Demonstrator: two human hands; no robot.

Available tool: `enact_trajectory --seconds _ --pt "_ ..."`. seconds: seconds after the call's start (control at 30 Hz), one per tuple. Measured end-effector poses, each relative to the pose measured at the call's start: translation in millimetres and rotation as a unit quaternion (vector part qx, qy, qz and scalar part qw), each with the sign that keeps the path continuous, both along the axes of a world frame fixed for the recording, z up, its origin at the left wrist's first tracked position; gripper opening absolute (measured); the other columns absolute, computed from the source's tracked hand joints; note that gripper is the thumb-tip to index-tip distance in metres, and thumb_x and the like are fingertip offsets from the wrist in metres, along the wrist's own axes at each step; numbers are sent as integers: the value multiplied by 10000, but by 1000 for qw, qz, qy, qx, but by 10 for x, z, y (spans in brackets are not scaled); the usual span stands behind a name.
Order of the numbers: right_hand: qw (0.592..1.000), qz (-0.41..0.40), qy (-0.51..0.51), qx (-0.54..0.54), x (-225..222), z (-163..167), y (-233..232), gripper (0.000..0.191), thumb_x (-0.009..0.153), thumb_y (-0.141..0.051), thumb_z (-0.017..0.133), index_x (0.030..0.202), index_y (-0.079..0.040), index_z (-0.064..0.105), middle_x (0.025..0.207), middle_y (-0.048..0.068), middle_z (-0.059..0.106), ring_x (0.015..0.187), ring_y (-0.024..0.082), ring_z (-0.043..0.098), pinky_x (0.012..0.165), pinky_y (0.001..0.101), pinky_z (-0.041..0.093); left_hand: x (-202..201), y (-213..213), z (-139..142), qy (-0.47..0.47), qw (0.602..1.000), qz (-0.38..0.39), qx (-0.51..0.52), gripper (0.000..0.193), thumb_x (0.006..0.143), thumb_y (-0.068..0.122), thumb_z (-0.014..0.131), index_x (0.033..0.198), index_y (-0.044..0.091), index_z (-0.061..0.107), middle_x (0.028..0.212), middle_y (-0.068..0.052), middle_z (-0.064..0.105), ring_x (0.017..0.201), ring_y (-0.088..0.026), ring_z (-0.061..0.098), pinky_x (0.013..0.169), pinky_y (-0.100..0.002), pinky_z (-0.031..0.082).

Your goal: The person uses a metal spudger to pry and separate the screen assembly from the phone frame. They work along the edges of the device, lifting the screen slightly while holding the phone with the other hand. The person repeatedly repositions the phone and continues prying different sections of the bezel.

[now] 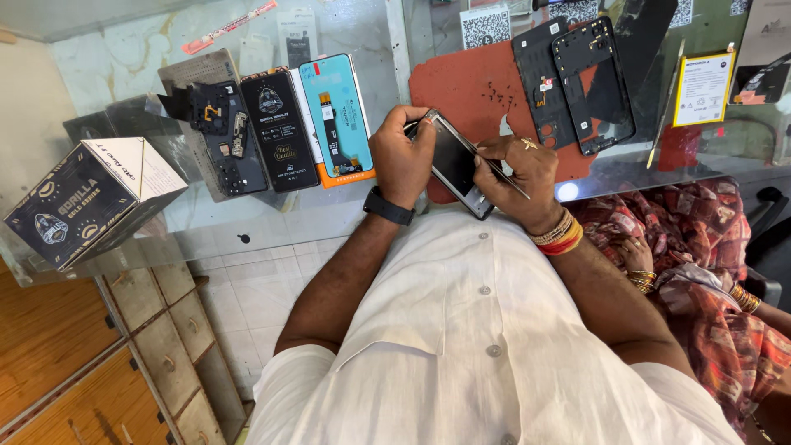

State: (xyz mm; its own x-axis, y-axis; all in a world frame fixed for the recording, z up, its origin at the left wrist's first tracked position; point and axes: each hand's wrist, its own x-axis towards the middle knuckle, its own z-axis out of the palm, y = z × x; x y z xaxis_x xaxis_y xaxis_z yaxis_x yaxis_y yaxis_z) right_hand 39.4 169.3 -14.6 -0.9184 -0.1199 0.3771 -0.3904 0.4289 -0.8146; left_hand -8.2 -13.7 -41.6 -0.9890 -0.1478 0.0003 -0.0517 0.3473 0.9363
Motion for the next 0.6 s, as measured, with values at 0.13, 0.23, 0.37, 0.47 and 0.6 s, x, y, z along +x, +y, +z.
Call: enact_trajectory --seconds 0.13,0.23,0.37,0.47,0.6 --pt "1000 2 13 15 8 -10 5 123 883 45 749 957 33 651 963 183 754 838 265 766 733 331 598 -2 3 -23 10 1000 5 -8 100 869 70 697 946 10 675 871 -95 755 791 -206 748 722 -333 582" --pt "999 1 23 26 5 -4 -1 133 876 53 752 950 29 644 954 180 756 821 263 763 717 332 592 -13 8 -37 14 1000 5 -9 73 869 55 691 923 17 661 859 -86 748 794 -200 746 730 -329 583" --pt "1000 6 17 25 9 6 4 138 868 61 742 963 28 647 957 184 751 835 270 766 731 338 600 -14 7 -49 5 1000 -2 2 51 881 51 683 920 21 667 852 -77 752 781 -181 745 723 -320 586" --pt "999 4 26 35 7 1 4 143 860 62 748 947 26 641 940 186 751 819 270 762 715 338 595 -15 7 -55 -3 1000 -1 -4 50 882 54 683 917 21 670 846 -76 753 767 -172 739 706 -316 581" --pt "999 5 29 29 4 -12 1 138 877 72 744 939 28 629 927 186 752 816 261 771 700 326 605 -9 5 -59 2 1000 -2 -1 57 881 53 687 923 17 672 851 -76 751 764 -171 734 697 -314 577"
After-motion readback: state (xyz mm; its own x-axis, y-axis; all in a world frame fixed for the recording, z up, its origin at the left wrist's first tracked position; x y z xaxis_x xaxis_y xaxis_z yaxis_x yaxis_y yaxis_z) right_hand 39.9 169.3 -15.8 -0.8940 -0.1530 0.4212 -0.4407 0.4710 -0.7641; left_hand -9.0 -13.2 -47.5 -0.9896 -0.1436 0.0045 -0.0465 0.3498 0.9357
